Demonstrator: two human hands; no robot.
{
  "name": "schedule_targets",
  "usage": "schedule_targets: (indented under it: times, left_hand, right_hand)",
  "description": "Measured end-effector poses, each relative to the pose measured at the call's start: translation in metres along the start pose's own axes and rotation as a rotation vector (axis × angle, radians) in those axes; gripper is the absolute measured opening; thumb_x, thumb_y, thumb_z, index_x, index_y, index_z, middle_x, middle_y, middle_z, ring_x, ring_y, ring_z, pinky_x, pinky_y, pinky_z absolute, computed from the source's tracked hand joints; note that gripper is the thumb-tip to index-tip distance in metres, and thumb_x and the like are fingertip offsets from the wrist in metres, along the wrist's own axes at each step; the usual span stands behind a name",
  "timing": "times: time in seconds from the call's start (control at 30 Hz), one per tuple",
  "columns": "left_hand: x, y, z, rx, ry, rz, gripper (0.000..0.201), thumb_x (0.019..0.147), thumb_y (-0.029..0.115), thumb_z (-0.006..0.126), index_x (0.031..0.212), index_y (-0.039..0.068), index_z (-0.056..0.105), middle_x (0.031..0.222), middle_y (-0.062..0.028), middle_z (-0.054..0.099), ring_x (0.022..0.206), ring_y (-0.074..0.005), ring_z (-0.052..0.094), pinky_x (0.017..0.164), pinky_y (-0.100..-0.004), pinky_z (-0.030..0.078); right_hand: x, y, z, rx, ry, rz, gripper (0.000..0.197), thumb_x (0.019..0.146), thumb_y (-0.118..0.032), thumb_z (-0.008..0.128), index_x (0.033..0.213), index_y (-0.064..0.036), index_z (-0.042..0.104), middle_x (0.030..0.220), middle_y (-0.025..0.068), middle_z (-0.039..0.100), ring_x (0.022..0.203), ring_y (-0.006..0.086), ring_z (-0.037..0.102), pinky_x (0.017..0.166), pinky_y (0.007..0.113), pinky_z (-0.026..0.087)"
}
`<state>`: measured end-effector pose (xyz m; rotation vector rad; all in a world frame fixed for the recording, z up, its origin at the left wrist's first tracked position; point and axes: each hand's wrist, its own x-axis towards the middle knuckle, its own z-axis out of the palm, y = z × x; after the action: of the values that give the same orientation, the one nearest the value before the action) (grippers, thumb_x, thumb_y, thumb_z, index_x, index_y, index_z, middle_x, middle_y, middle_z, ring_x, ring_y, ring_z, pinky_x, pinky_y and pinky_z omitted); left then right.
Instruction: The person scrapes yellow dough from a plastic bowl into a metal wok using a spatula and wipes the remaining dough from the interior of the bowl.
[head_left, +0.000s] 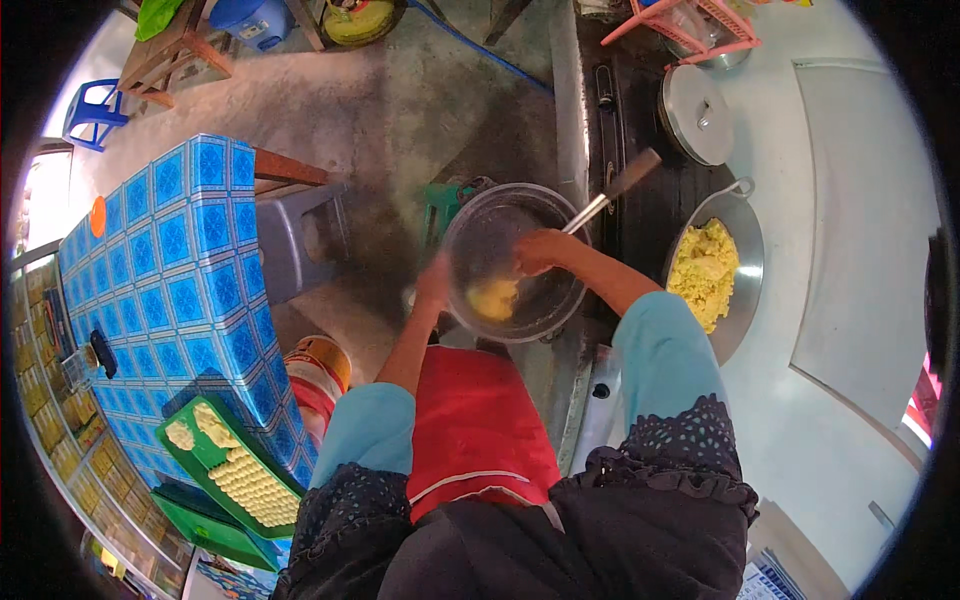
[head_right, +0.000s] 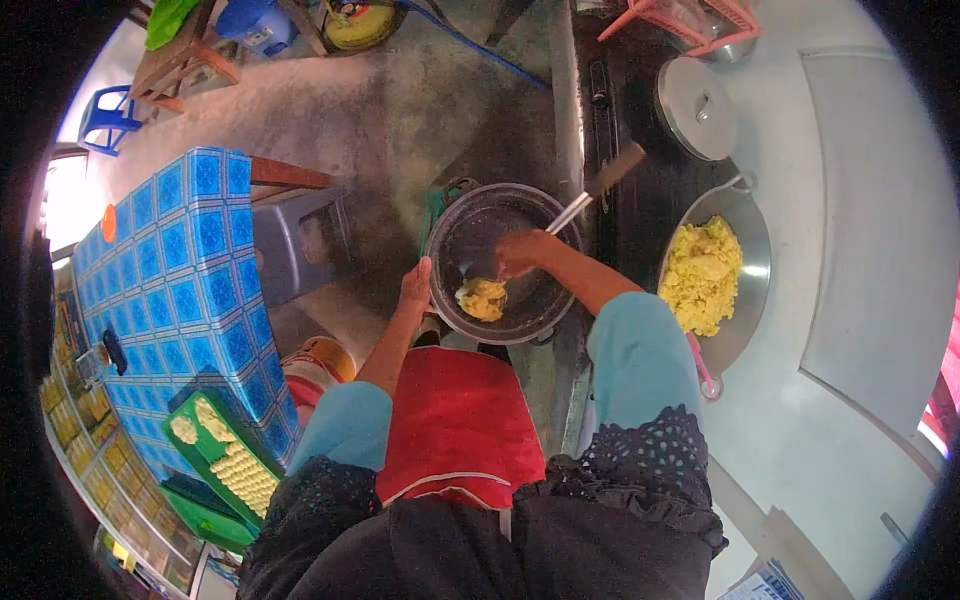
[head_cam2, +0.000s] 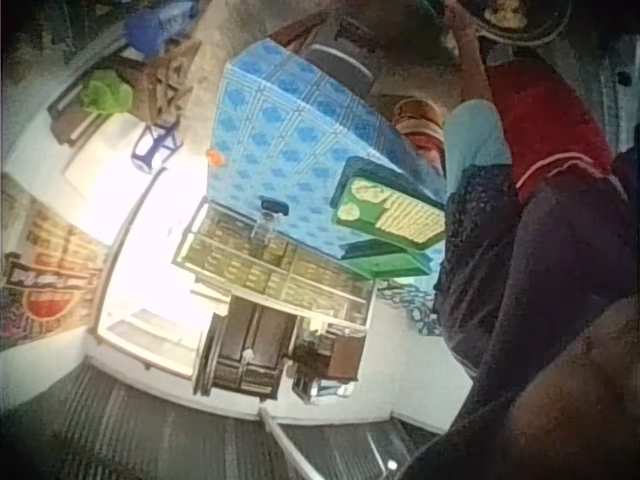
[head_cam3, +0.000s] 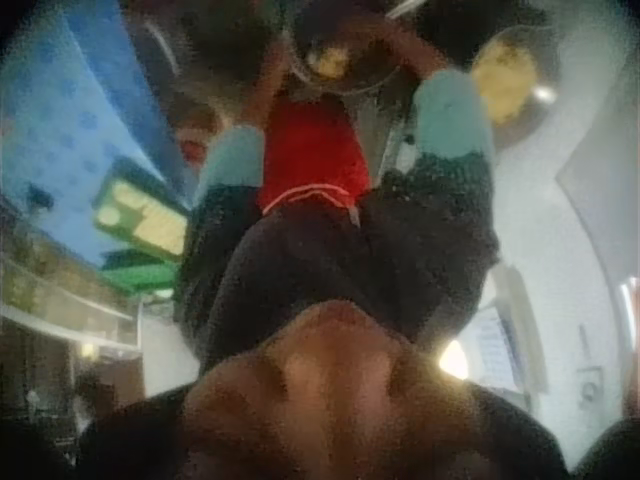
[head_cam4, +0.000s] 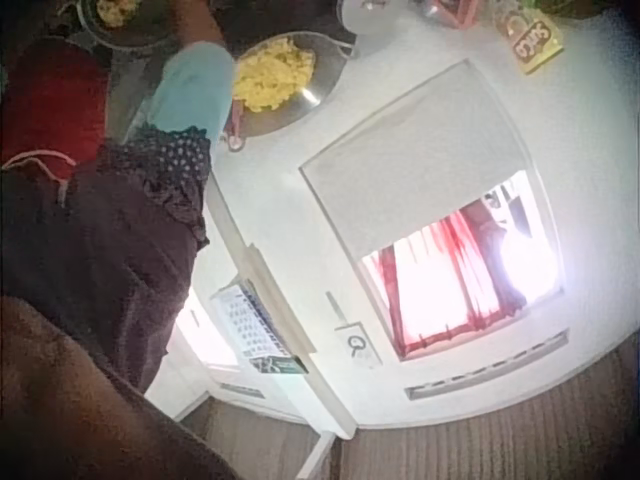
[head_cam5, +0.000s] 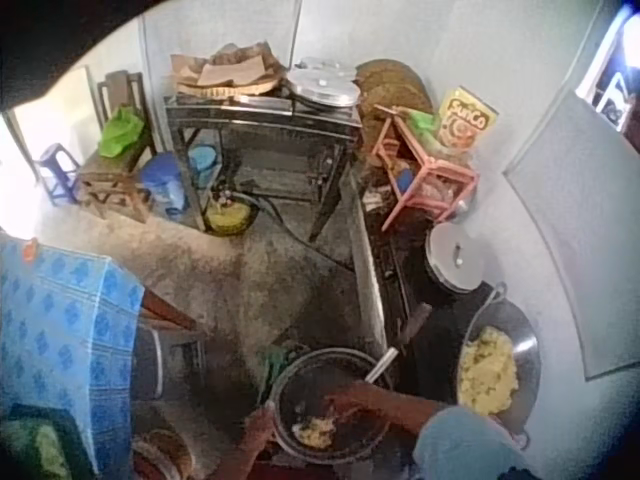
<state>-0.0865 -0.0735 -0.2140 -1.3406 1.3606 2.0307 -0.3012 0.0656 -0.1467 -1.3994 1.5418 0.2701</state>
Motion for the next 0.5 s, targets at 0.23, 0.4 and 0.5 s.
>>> schedule_targets:
  times: [0.23,0.4,0.5]
  left_hand:
    - [0.015,-0.011,-0.003,0.055,0.018,0.031,0.074,0.084,0.063,0.045,0.132,0.007,0.043,0.121,-0.0162,0.053,0.103,-0.0334,0.057,0.077,-0.0496,0.053]
    - [0.026,-0.016,-0.004,0.133,-0.009,0.050,0.073,0.084,0.063,0.044,0.133,0.008,0.043,0.120,-0.0158,0.054,0.102,-0.0320,0.058,0.076,-0.0496,0.053]
    - [0.026,-0.019,-0.003,0.103,0.037,0.041,0.071,0.085,0.062,0.045,0.131,0.009,0.045,0.119,-0.0146,0.054,0.102,-0.0306,0.058,0.075,-0.0495,0.053]
  right_hand:
    - [-0.002,0.007,0.012,0.024,0.382,0.274,0.025,0.077,-0.024,0.057,0.079,-0.0013,0.067,0.076,0.0167,0.065,0.077,0.0363,0.063,0.069,0.046,0.051]
    - [0.006,-0.009,0.040,0.126,0.279,0.280,0.032,0.084,-0.031,0.053,0.080,-0.0022,0.068,0.081,0.0195,0.065,0.076,0.0362,0.063,0.075,0.046,0.051]
    - [0.000,-0.007,0.047,0.204,0.327,0.144,0.032,0.084,-0.034,0.054,0.085,-0.0047,0.068,0.082,0.0191,0.065,0.075,0.0353,0.064,0.074,0.045,0.051]
